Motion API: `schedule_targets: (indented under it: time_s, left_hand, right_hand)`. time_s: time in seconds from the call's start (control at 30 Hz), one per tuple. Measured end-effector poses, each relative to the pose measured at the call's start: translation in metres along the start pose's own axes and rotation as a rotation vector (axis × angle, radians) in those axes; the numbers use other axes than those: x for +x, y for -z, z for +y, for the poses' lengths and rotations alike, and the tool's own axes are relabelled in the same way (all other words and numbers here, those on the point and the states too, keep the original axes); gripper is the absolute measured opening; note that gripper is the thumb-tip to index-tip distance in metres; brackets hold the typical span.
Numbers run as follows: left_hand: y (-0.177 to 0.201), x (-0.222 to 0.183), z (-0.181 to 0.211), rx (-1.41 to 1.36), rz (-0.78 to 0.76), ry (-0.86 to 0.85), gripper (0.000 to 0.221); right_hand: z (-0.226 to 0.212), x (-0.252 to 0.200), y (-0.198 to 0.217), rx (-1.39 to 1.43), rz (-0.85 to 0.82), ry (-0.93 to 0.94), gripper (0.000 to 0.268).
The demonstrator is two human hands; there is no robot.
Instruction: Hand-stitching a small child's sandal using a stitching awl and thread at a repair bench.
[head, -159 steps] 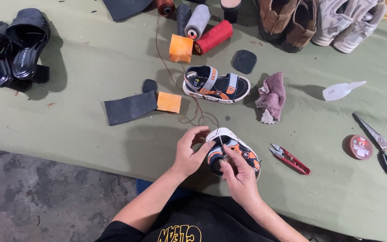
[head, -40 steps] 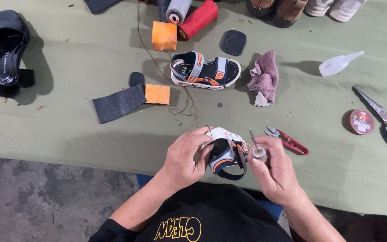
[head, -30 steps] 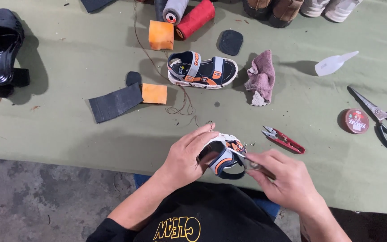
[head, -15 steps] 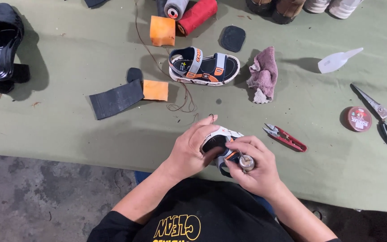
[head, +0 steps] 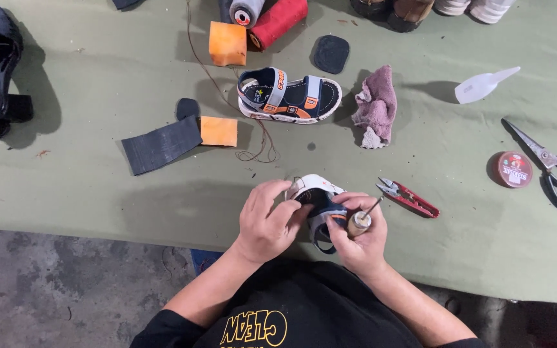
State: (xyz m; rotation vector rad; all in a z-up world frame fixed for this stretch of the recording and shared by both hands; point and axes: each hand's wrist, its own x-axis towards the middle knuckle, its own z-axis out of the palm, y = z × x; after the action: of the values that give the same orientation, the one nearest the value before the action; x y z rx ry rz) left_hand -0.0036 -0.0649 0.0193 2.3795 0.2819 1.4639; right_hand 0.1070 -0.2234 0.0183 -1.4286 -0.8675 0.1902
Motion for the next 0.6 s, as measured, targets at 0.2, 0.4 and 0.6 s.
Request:
schedule_targets:
  time_s: [0.2,0.4,0.6]
  left_hand:
    - [-0.008,-0.002,-0.006,0.135,-0.017,0.064,0.019]
    - [-0.023,0.003,-0.008,0.072,-0.006,0.181,0.023]
    - [-0.032,0.014,-0.005,-0.111,-0.023,0.298,0.017]
  right_hand:
    - [-0.009,0.005,-0.013,-0.005,0.050,-0.095,0.030]
    - [0.000,0.002,-0.020,0.057,0.106,-0.188,0.031]
    - [-0.001,0.005,-0.023,0.037,0.115,-0.196,0.032]
